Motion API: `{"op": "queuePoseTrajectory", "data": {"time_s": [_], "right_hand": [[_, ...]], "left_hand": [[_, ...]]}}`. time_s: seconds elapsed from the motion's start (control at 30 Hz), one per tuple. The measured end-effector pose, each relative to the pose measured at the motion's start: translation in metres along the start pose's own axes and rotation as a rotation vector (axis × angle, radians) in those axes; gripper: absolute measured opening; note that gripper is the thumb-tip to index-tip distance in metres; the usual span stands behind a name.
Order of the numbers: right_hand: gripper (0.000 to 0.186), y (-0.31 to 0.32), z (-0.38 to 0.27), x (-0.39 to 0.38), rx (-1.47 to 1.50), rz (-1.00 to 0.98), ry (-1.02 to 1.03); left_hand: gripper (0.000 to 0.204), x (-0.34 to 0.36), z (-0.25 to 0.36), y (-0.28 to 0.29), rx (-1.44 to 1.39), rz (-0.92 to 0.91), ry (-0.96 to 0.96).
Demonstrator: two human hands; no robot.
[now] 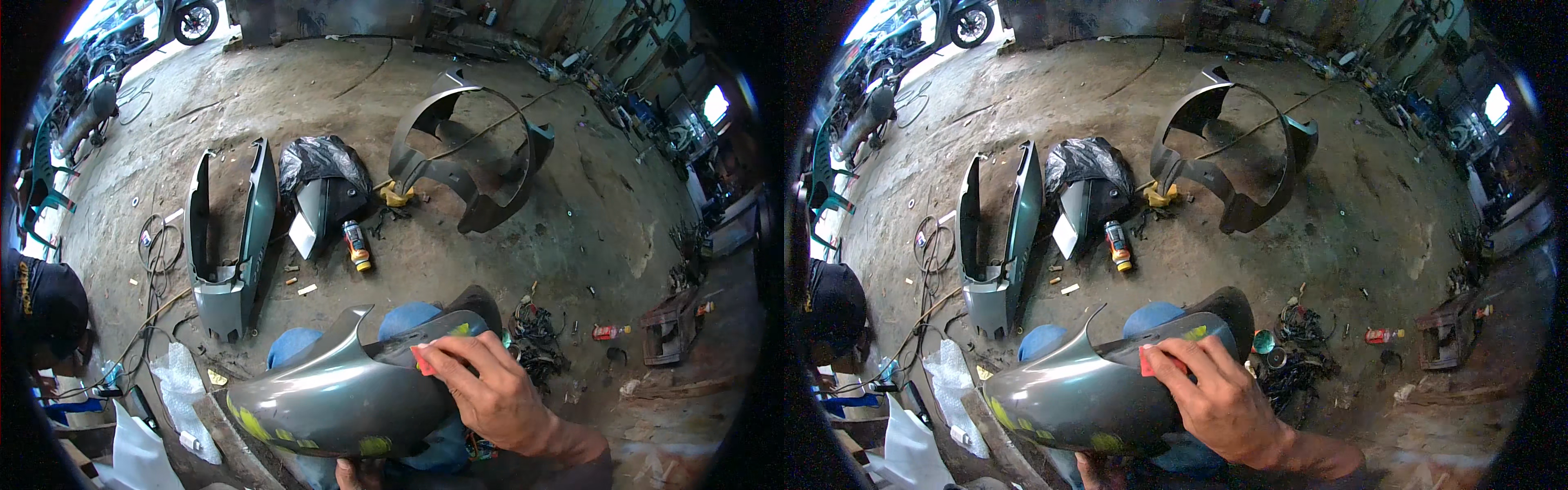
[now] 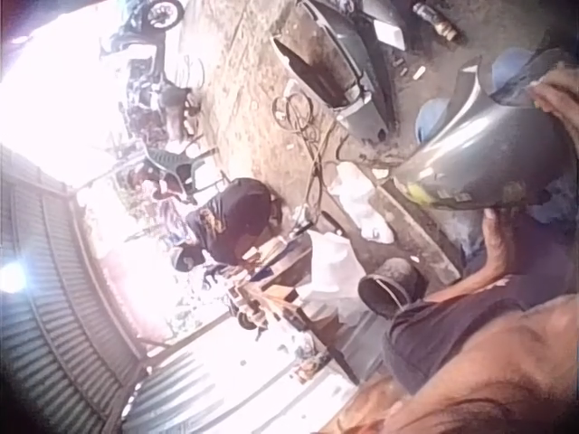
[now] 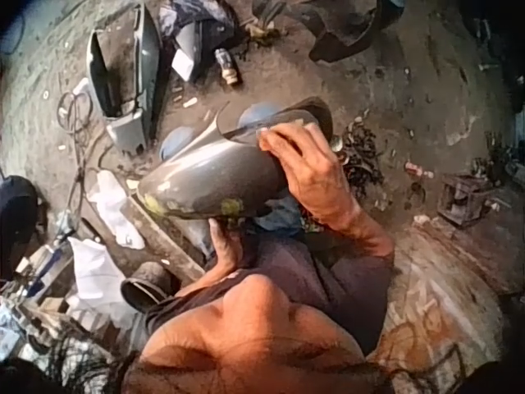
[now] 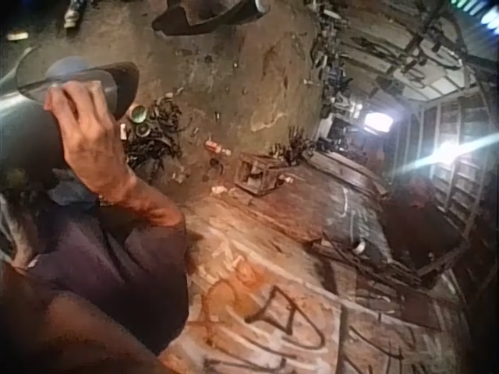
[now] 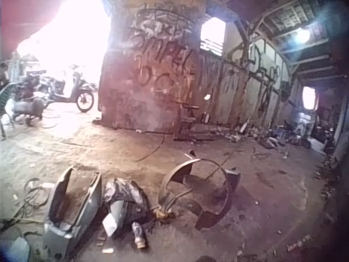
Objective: Apply filler and sand down the fairing of a motorcycle as part of a repair process.
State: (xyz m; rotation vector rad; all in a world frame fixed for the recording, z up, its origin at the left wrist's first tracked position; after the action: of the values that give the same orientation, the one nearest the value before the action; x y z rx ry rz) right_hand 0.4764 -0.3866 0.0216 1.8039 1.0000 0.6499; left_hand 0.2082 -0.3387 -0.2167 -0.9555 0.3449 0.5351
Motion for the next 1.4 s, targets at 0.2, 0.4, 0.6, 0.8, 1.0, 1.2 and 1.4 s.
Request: {"op": "queuePoseTrajectory", "data": {"time_s": [0.2, 0.4, 0.6, 0.8, 1.0, 1.2, 1.4], "right_hand": [[0.049, -0.008, -0.003, -0.005, 0.089, -0.012, -0.013], [0.05, -0.012, -0.013, -0.015, 0.079, -0.01, 0.026], [0.037, 0.007, -0.005, -0.02, 0.208, 0.091, 0.011], [0.031, 0.008, 0.008, -0.007, 0.103, 0.103, -0.085], [0.035, 0.0, 0.003, -0.012, 0.092, 0.115, -0.072], [0.04, -0.002, -0.011, -0.022, 0.124, 0.083, 0.019], [0.044, 0.007, -0.002, -0.029, 0.161, 0.151, -0.048]], "left_hand": [[0.07, 0.004, 0.006, -0.009, 0.036, -0.037, -0.014], [0.076, 0.002, 0.006, -0.011, 0.019, 0.002, -0.023], [0.075, 0.005, 0.005, -0.009, 0.037, -0.057, -0.035], [0.073, 0.002, 0.01, -0.011, 0.091, -0.04, -0.045], [0.069, 0.003, 0.014, -0.009, 0.176, -0.003, -0.041], [0.065, 0.001, 0.015, -0.005, 0.187, 0.043, -0.035], [0.072, -0.001, -0.001, 0.016, 0.136, 0.023, -0.01]]}}
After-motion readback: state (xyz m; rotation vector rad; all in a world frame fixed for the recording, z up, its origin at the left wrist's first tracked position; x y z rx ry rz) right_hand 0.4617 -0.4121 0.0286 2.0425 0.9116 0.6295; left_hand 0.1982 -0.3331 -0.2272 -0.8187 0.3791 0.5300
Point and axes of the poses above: each hand's wrist, its own x-axis towards the middle knuckle, its own y-axis out of the back of the hand, z = x × y, the point moved 9 cm from there along x, towards the middle knuckle, and after that the axes turned 12 degrees about -z, right-handed, at the moved point
